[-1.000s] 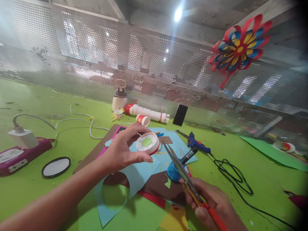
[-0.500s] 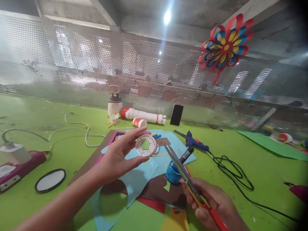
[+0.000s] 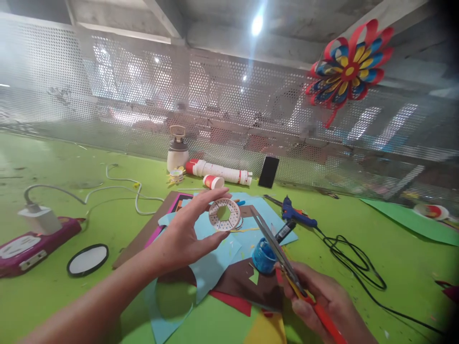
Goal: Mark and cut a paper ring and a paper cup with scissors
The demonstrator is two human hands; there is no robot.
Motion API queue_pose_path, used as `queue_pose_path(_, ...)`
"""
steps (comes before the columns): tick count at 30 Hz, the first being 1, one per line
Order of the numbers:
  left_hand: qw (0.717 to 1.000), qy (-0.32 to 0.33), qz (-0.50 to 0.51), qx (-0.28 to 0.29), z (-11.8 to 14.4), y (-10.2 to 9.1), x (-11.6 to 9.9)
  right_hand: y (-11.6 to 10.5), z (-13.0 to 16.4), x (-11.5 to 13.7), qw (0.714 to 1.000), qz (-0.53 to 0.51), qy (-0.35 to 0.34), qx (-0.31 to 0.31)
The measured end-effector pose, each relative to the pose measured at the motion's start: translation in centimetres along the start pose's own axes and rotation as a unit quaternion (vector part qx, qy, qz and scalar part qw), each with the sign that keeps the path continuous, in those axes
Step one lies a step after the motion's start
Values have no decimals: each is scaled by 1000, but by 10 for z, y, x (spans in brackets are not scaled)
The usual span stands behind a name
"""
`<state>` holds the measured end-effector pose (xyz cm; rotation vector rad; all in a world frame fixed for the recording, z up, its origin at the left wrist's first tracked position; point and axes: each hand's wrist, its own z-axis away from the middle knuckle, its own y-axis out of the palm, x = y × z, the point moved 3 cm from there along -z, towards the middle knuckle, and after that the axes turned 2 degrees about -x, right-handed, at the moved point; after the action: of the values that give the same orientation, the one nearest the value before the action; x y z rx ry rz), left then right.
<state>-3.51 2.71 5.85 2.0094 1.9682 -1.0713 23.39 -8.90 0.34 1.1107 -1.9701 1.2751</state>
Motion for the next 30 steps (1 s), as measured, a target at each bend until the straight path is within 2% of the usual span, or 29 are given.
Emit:
queue_pose_path(14,1000,27,8,-8,-5,-4,-15,1,-2,0,1000,14,-19,-16)
queue_pose_path(18,999,16,43,-10,-5,-3,-15,0,-3,2,999,30,-23,-11)
queue_pose_path(23,993,-28,116,-9,-6,0,-10,1,-3,4,999,37,-11,-4)
queue_pose_path(30,991,-41,125,-2,-6,2,-7,3,0,0,1000,-2,2,-3)
